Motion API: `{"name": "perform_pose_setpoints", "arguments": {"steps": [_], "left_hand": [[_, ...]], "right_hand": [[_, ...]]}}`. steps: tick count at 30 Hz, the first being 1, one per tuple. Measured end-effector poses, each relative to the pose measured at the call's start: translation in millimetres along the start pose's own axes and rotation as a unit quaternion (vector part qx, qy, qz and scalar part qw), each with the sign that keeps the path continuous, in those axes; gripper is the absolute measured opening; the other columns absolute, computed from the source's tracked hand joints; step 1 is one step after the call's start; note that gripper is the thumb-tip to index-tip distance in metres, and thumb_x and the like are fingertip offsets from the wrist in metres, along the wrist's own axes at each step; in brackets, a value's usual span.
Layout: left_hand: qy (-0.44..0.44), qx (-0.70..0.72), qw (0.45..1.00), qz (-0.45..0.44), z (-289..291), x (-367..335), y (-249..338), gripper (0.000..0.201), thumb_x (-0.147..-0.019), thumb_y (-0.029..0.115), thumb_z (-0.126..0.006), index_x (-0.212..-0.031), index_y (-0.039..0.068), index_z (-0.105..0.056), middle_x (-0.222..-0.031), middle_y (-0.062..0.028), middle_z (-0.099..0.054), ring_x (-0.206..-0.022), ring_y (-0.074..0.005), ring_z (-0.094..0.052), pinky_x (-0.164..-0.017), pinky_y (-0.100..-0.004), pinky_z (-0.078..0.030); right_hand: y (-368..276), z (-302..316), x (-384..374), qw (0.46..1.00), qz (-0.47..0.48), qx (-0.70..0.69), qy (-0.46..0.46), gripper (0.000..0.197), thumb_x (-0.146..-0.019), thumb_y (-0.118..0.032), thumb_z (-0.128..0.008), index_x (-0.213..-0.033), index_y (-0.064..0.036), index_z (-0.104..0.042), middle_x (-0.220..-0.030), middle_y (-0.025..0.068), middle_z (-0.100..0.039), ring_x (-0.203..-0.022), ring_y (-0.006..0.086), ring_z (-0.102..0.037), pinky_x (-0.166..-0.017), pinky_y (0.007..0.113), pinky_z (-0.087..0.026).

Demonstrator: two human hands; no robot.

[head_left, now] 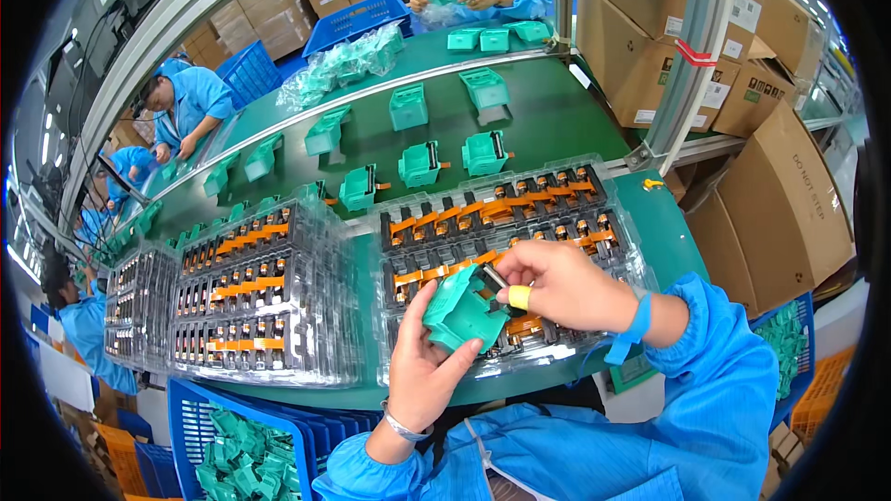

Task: The person assembles electronic components into a green plastic housing by hand.

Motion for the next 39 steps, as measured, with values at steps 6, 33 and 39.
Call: {"name": "perform_pose_setpoints", "arguments": {"steps": [6,33,39], "left_hand": [[-0.021,0.033,0.998,0.047,2.5,-3.3,2.8,0.071,-0.076,-0.008,-0.063,-0.135,0.0,-0.025,-0.125,-0.016,-0.042,-0.114,-0.0222,-0.046,-0.095,-0.0348,-0.041],[0.002,-0.026,0.999,-0.026,12.1,19.8,18.3,0.048,-0.079,-0.009,-0.053,-0.124,-0.003,-0.038,-0.12,-0.0207,-0.05,-0.109,-0.0297,-0.053,-0.092,-0.0404,-0.045],[0.228,-0.211,0.944,-0.109,80.1,101.6,48.9,0.023,-0.085,-0.008,-0.05,-0.107,-0.003,-0.053,-0.103,-0.016,-0.061,-0.095,-0.0216,-0.059,-0.086,-0.0327,-0.048]], "right_hand": [[19.9,-1.1,-1.7,0.988,-0.061,-0.137,-0.026,0.019,-0.077,-0.008,-0.067,-0.091,0.0012,-0.059,-0.081,0.0062,-0.06,-0.073,0.0122,-0.058,-0.067,0.027,-0.048],[103.3,157.8,-95.7,0.946,-0.174,-0.057,0.267,0.02,-0.076,-0.005,-0.066,-0.084,0.0018,-0.049,-0.07,0.0066,-0.051,-0.056,0.0145,-0.054,-0.044,0.028,-0.05],[194.1,159.5,-150.1,0.921,-0.333,0.039,0.201,0.018,-0.074,-0.003,-0.067,-0.078,0.0102,-0.056,-0.074,0.0165,-0.056,-0.053,0.0282,-0.06,-0.041,0.035,-0.051]]}}
Point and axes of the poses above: each hand's wrist, its own x-axis away from the middle knuckle, its own z-axis out of the back of the hand, y = z × x, the point moved 4 cm from there along -x, towards the middle knuckle
